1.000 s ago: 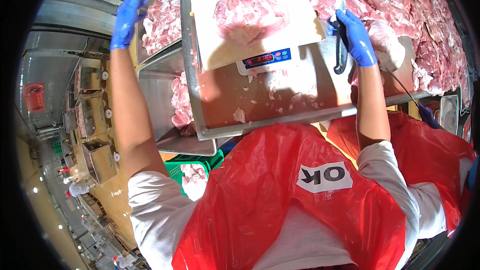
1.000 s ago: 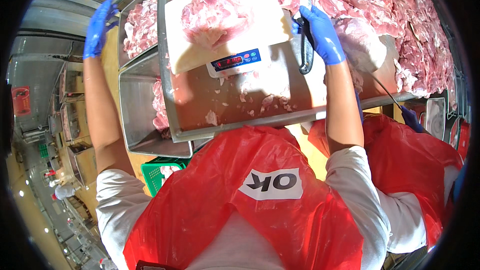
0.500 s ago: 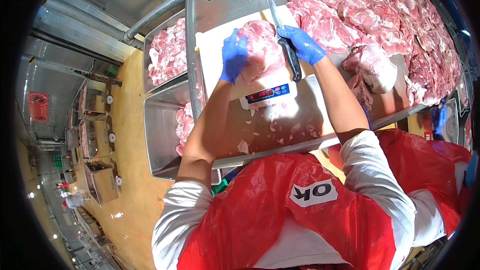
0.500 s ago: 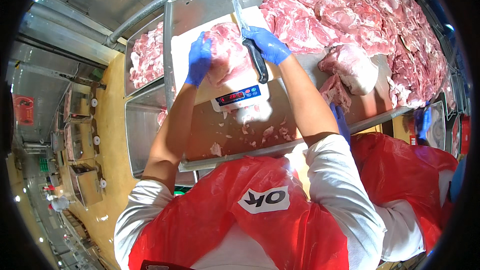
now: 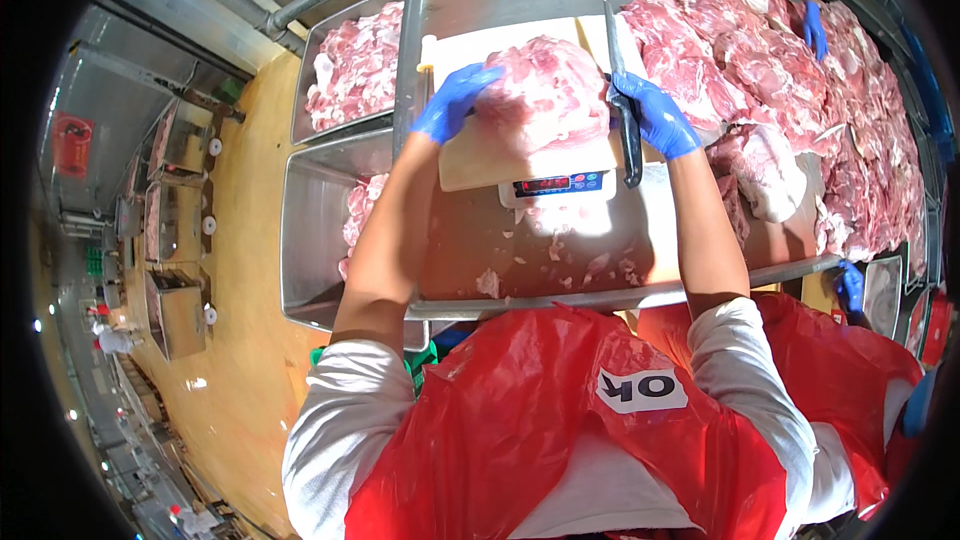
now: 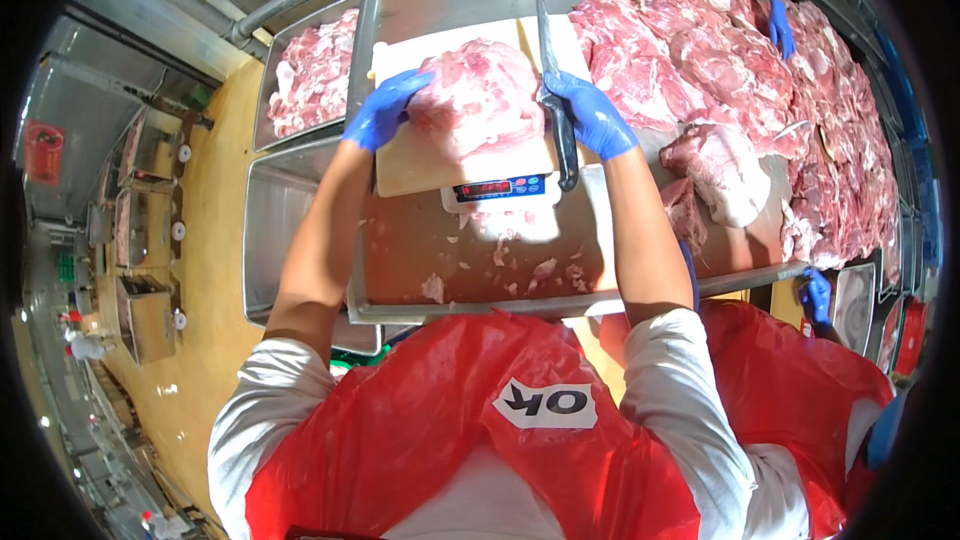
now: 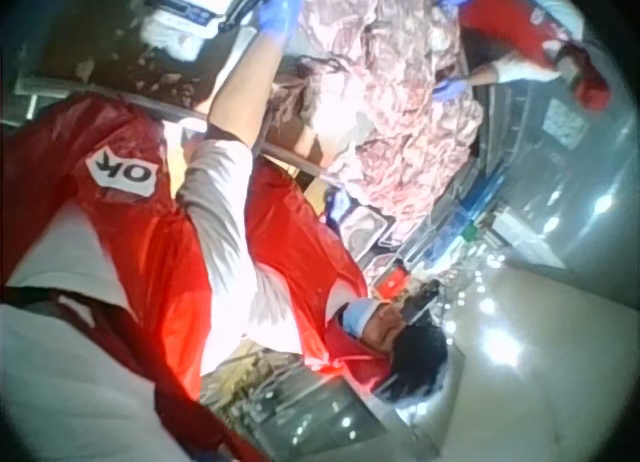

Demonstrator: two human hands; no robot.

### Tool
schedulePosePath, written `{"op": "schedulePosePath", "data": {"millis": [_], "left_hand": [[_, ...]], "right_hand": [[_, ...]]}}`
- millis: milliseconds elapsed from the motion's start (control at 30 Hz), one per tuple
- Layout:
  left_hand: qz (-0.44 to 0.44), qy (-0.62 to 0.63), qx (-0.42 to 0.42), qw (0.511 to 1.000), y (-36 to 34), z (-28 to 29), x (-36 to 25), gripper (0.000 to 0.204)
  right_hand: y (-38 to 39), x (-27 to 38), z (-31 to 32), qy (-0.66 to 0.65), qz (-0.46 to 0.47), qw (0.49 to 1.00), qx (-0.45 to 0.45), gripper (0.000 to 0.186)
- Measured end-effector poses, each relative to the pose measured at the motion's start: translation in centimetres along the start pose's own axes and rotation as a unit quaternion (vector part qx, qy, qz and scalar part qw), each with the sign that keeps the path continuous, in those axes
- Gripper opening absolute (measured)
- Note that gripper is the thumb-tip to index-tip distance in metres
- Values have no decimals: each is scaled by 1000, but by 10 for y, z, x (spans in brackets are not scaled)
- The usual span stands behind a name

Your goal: The person cuts large pieces of raw meat on a cutting board using a knife, separates fat and trimmings, and places the cut pieces into a green basket. The person also weighs the meat on a digital scale during the process.

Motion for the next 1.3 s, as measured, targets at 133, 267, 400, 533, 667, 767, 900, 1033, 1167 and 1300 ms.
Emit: {"op": "schedulePosePath", "data": {"millis": [133,267,400,533,667,767,900,1033,1167,1300], "left_hand": [[32,163,27,986,-21,-31,-6,50],[76,241,1,968,32,-32,-26,68],[17,429,-89,899,141,-37,-10,71],[63,222,-192,954,245,-17,-28,83],[79,194,-239,948,319,38,-21,79],[110,196,-292,930,350,122,-7,76],[134,-179,-473,852,418,254,-28,73],[71,-213,-640,735,516,285,-86,43],[132,-176,-570,792,540,240,-25,25],[203,-135,-287,926,414,130,13,21]], "right_hand": [[-13,17,-32,54,16,998,17,19],[1,-4,-63,29,-6,999,20,21],[73,-35,-107,3,-55,998,-8,21],[110,-79,-166,96,-99,986,90,13],[94,-99,-266,185,-148,960,147,15],[37,-123,-345,61,-168,959,218,20],[-22,-119,-411,101,-166,957,218,22],[14,-103,-387,141,-136,959,203,22],[86,-134,-295,196,-157,947,198,26],[148,-142,-211,181,-209,952,132,27]]}}
Point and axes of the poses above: each hand's wrist, its own y-axis away from the middle knuckle, its own z-axis out of the back of the hand, x = y × z, the point moved 8 cm from there along -y, towards the middle knuckle, and after that the axes turned 6 degrees about y, right-handed, at the moved point
